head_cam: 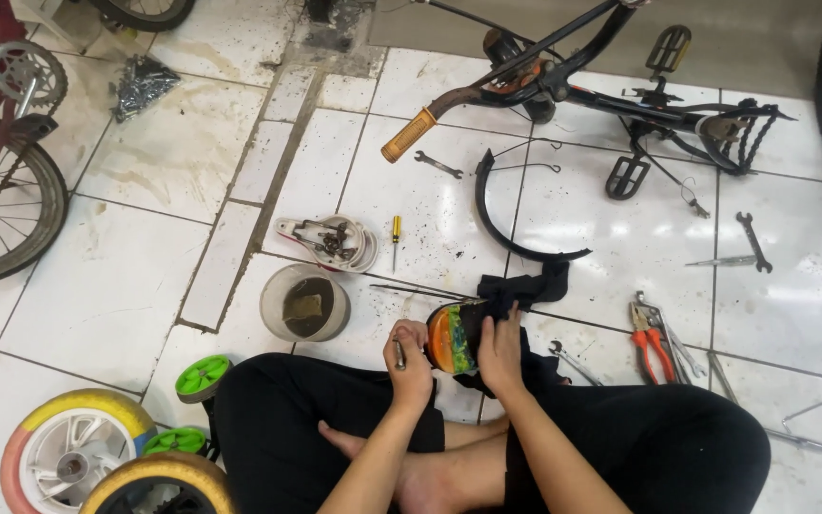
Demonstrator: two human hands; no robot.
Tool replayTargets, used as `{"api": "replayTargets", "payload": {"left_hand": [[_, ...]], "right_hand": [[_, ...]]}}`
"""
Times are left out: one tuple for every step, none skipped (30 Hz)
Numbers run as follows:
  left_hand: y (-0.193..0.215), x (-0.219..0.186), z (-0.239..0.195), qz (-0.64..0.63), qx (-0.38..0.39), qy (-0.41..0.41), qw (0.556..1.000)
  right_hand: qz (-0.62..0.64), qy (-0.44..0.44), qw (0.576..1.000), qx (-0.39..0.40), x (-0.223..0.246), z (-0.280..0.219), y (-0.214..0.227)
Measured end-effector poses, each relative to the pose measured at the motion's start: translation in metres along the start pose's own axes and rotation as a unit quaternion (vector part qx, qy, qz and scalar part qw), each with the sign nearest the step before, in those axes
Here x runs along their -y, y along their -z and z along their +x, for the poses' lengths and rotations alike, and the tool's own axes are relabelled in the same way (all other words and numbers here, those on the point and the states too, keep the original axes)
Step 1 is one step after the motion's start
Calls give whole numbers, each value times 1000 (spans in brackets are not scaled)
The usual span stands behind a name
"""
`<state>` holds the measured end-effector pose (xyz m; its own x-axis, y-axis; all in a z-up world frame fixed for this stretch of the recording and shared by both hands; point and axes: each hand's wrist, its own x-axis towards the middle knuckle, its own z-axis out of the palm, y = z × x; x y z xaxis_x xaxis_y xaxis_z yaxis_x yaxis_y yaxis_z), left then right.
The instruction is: The person sits on the floor and wipes a small metal part with a black cloth. They then pick up a colorful bicycle seat and wipe it thoroughly with the cloth, turning it over to clean different sides.
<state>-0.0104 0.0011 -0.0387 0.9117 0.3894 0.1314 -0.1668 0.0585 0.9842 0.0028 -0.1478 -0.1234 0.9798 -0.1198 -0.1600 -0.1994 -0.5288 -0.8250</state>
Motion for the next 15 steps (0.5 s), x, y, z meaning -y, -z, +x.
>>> {"api": "replayTargets", "payload": {"left_hand": [[0,-2,-1,0,2,1,1000],[0,-5,-1,8,-5,2,1000],[-3,-7,1,14,-9,3,1000],[-5,-6,4,11,-4,3,1000],[-6,-7,3,9,-17,3,1000],[-6,-7,2,6,-30,3,1000],[-6,-8,0,5,-26,8,1000],[-6,-10,-1,6,-17,21,1000],[-3,-12,3,8,-11,27,1000],[-6,-11,6,8,-12,25,1000],[-6,-10,4,2,-11,17,1000],[-6,-9,3,-5,-10,10,1000],[-6,-9,3,-6,-8,7,1000],[-6,-10,2,-6,-10,16,1000],[-5,-11,1,-5,-15,24,1000]], "right_hand": [[0,-2,1000,-1,15,-10,2],[4,72,997,7,31,-20,4],[7,146,989,12,46,-27,7],[6,143,990,8,59,-36,12],[14,146,986,74,70,-48,16],[22,148,979,140,82,-61,21],[20,142,980,138,73,-56,23],[11,127,984,128,64,-52,25],[5,119,986,120,58,-43,24],[5,121,985,120,40,-29,18],[48,59,992,97,22,-22,11],[91,-4,993,73,3,-14,4],[92,-2,993,69,14,-20,7],[88,8,993,81,25,-25,10],[82,20,992,96,36,-32,13]]}}
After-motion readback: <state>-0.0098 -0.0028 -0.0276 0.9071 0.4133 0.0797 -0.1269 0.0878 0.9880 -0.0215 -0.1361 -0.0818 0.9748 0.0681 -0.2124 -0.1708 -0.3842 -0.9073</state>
